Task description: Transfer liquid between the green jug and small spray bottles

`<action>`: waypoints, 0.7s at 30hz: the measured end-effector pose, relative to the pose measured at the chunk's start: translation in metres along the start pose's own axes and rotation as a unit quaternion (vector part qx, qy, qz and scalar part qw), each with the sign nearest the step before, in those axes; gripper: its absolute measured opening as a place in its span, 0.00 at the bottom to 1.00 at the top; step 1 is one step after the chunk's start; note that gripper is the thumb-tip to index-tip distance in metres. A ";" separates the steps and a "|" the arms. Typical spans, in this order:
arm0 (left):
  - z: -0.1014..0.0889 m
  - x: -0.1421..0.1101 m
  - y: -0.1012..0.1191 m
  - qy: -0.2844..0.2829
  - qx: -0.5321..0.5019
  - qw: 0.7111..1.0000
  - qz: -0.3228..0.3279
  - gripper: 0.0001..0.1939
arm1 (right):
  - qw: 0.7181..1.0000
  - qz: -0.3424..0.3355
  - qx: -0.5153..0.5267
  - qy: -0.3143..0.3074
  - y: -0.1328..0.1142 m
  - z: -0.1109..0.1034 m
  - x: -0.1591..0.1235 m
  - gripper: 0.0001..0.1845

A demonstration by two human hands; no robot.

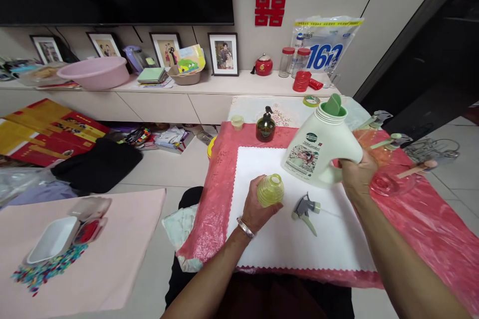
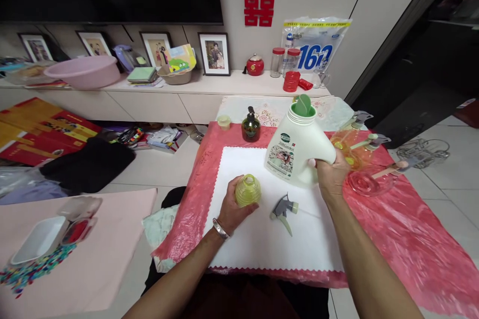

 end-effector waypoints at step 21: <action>0.005 -0.004 -0.002 -0.028 -0.008 0.999 -0.015 0.45 | 0.926 -0.091 -0.192 -0.312 -0.026 0.019 -0.156 0.22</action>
Point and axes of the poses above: each hand's wrist, its own x-axis towards the middle knuckle, its own z-axis out of the palm, y = z × x, the point moved 9 cm from there along x, towards the middle knuckle, and after that the axes turned 12 degrees about x, right-handed, at the moved point
